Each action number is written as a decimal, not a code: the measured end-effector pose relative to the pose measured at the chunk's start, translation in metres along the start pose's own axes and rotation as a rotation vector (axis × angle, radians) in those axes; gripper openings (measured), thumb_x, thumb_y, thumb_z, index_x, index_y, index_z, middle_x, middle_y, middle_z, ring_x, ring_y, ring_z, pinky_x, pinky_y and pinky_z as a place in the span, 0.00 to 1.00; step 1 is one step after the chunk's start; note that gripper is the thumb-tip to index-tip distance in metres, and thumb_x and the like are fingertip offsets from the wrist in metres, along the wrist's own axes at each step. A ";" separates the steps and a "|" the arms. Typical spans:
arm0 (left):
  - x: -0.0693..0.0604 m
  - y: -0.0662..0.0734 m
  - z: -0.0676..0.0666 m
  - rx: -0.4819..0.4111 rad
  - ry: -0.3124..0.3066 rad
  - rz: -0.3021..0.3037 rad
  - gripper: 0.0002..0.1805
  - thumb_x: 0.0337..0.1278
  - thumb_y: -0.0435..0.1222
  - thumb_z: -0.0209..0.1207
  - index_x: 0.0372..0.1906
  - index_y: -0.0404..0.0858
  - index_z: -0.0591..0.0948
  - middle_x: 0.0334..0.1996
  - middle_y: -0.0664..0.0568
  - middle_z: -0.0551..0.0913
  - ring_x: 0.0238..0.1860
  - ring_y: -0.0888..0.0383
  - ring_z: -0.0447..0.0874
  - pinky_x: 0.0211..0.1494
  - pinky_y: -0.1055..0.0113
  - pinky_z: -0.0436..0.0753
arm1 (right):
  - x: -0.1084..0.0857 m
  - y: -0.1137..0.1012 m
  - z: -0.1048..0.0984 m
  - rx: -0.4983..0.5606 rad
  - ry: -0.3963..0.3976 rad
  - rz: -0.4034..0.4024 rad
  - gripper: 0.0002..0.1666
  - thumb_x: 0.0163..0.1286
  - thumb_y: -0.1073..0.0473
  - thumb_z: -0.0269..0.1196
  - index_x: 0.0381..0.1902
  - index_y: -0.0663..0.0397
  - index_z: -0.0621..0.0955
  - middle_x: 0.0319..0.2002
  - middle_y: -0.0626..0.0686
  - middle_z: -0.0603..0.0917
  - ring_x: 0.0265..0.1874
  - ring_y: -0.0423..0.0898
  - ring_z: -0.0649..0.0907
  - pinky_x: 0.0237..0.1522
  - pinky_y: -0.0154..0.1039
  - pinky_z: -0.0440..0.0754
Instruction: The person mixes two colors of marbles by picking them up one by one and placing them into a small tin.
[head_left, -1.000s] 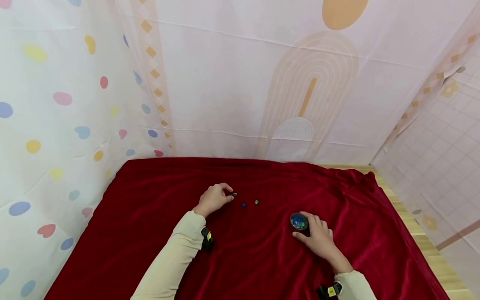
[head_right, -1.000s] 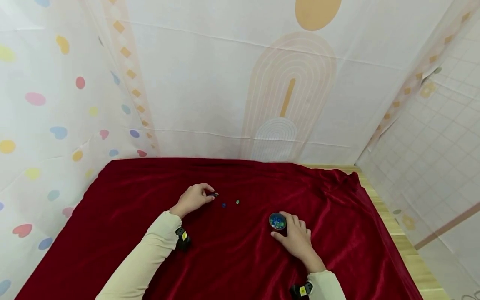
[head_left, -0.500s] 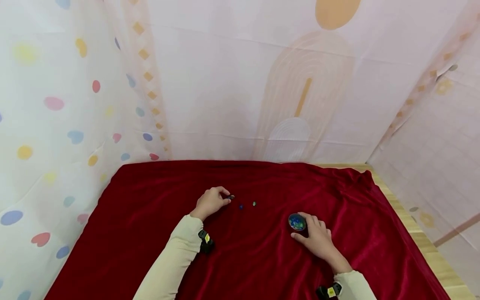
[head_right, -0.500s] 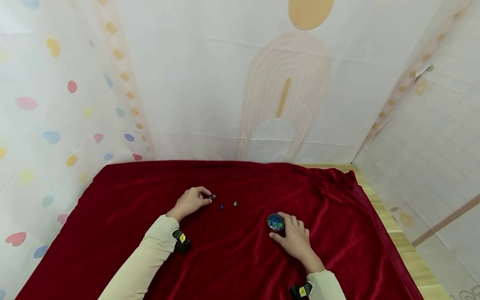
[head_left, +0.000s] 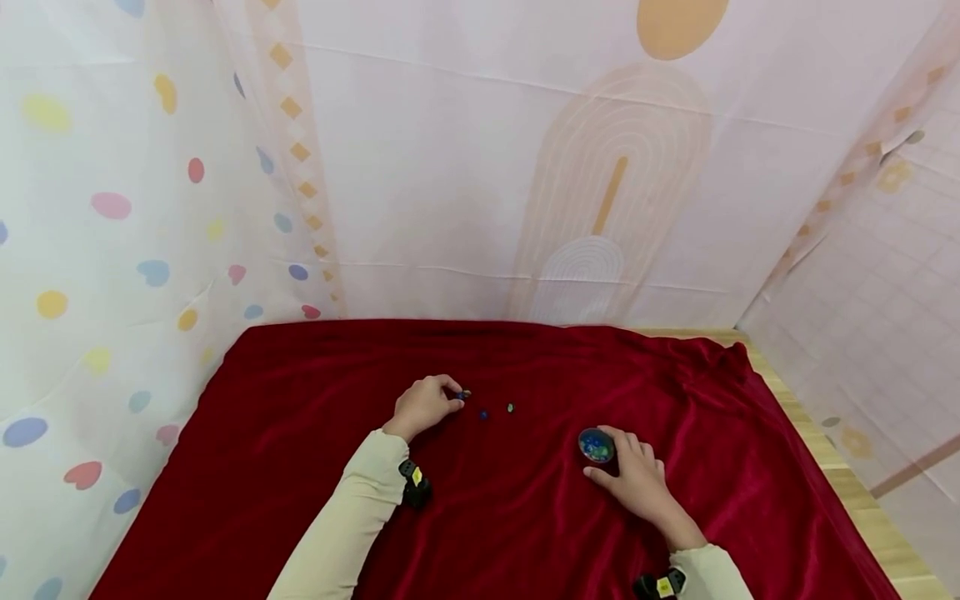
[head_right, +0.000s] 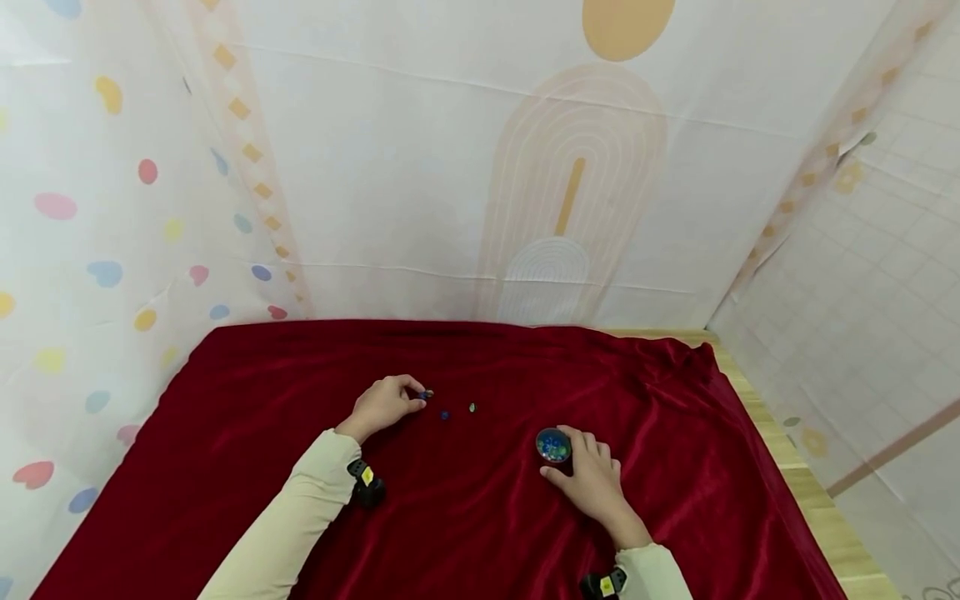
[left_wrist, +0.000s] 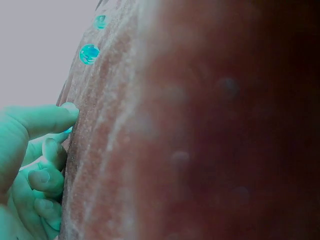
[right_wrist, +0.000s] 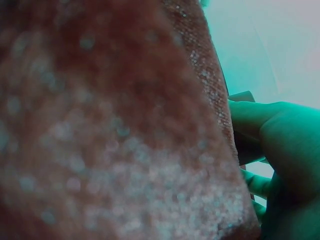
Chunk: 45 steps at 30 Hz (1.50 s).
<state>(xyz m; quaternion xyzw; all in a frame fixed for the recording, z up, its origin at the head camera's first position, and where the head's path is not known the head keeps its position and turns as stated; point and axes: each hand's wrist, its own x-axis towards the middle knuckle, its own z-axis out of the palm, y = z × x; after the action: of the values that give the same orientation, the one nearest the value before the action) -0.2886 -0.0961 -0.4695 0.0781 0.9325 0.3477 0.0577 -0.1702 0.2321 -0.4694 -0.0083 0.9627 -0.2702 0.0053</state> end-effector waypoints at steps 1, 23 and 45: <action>0.000 0.000 0.000 0.003 -0.001 -0.003 0.11 0.57 0.43 0.65 0.44 0.47 0.84 0.25 0.55 0.79 0.23 0.59 0.72 0.26 0.67 0.68 | 0.000 0.000 0.000 -0.004 0.001 -0.002 0.40 0.61 0.45 0.68 0.67 0.46 0.66 0.61 0.58 0.72 0.58 0.61 0.68 0.47 0.53 0.64; -0.003 0.007 0.000 0.008 -0.001 -0.012 0.11 0.56 0.44 0.65 0.43 0.47 0.85 0.25 0.55 0.79 0.24 0.59 0.72 0.26 0.68 0.67 | -0.007 0.000 -0.005 -0.006 -0.003 -0.009 0.40 0.62 0.45 0.67 0.68 0.48 0.66 0.61 0.59 0.71 0.59 0.62 0.67 0.48 0.54 0.64; -0.006 0.012 -0.007 -0.064 0.025 -0.030 0.09 0.58 0.42 0.64 0.43 0.45 0.84 0.25 0.54 0.79 0.24 0.59 0.73 0.28 0.67 0.68 | -0.003 -0.002 -0.004 -0.002 0.007 -0.024 0.40 0.62 0.46 0.67 0.68 0.49 0.65 0.61 0.59 0.71 0.59 0.62 0.67 0.47 0.53 0.63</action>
<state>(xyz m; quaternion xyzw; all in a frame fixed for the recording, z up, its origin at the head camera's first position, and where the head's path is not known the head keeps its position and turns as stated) -0.2830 -0.0923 -0.4559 0.0577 0.9227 0.3774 0.0538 -0.1670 0.2330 -0.4647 -0.0191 0.9628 -0.2694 -0.0011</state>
